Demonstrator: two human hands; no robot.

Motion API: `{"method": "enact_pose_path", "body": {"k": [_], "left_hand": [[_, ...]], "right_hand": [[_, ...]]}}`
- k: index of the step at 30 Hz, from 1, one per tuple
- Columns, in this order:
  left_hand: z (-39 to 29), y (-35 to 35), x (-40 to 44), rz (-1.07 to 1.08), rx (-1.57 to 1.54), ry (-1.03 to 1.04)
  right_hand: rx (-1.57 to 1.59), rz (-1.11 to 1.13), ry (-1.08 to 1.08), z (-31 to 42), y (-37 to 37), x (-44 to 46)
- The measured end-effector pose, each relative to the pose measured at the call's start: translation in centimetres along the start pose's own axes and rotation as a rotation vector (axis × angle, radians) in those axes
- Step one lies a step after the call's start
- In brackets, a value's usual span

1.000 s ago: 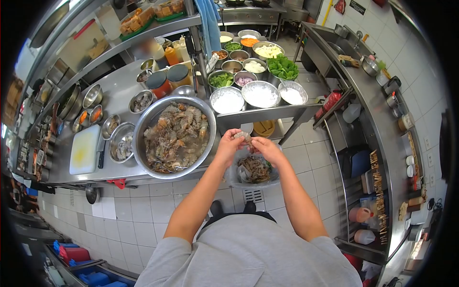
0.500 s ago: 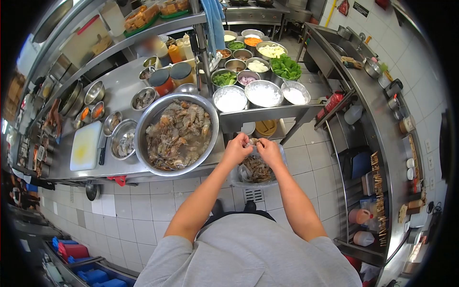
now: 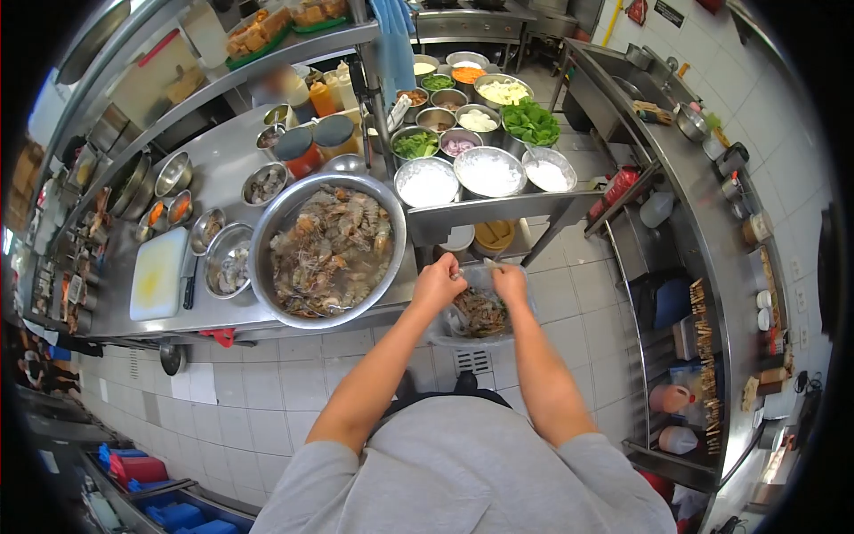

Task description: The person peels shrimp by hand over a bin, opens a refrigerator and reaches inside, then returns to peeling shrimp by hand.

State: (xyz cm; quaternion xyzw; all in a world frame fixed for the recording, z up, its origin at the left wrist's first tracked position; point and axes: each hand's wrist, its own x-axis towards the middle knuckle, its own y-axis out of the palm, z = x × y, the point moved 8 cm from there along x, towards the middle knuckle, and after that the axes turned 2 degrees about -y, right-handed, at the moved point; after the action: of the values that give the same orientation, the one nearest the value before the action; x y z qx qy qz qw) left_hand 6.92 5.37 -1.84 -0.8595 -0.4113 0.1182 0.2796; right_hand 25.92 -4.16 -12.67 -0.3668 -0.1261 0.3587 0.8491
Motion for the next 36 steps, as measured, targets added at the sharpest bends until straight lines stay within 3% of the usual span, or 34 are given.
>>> {"method": "enact_pose_path", "body": {"k": [2, 4, 5, 8, 10, 12, 16, 22, 26, 27, 29, 30, 32, 36], "left_hand": [[0.9, -0.4, 0.0, 0.027, 0.012, -0.021], [2.4, 1.2, -0.5, 0.229, -0.704, -0.267], [2.7, 1.2, -0.7, 0.322, -0.728, -0.319], [2.6, 0.4, -1.4, 0.292, -0.932, -0.382], [2.2, -0.5, -1.7, 0.286, -0.948, -0.359], [1.9, -2.3, -1.9, 0.268, -0.964, -0.333], [1.7, -10.3, -2.8, 0.087, -0.956, -0.197], [9.1, -29.6, -6.8, -0.654, -0.645, -0.081], [14.8, -40.6, -8.1, -0.865, -0.426, -0.025], [16.6, -41.8, -8.5, -0.864, -0.429, -0.030], [15.9, -42.9, -8.3, -0.786, 0.674, -0.086], [15.6, -42.6, -8.2, -0.786, 0.674, -0.081], [16.3, -39.3, -7.4, -0.549, 0.432, -0.240], [13.6, -28.5, -5.9, -0.097, 0.300, -0.158]], "right_hand": [[-0.051, 0.091, 0.084, -2.7, 0.2, 0.8], [0.034, 0.293, 0.123, -4.0, 1.6, 0.8], [0.031, 0.297, 0.119, -4.2, 1.9, 0.9], [-0.186, 0.334, -0.053, -1.9, 2.8, 0.0], [0.006, 0.186, -0.225, 1.2, 2.3, -0.9], [0.105, 0.226, -0.201, 3.3, 1.4, -1.9], [0.247, 0.284, -0.194, 2.2, 2.9, -2.6], [0.219, 0.348, -0.132, -1.2, 5.2, -3.1], [0.175, 0.388, -0.077, -0.2, 5.1, -4.1], [0.160, 0.392, -0.091, 0.5, 5.1, -4.4], [0.201, 0.410, -0.079, 1.0, 5.6, -4.7], [0.245, 0.425, -0.068, 1.2, 6.0, -4.6], [0.256, 0.433, -0.058, 1.0, 6.7, -4.5], [0.285, 0.489, -0.011, 1.1, 6.7, -5.4]]}}
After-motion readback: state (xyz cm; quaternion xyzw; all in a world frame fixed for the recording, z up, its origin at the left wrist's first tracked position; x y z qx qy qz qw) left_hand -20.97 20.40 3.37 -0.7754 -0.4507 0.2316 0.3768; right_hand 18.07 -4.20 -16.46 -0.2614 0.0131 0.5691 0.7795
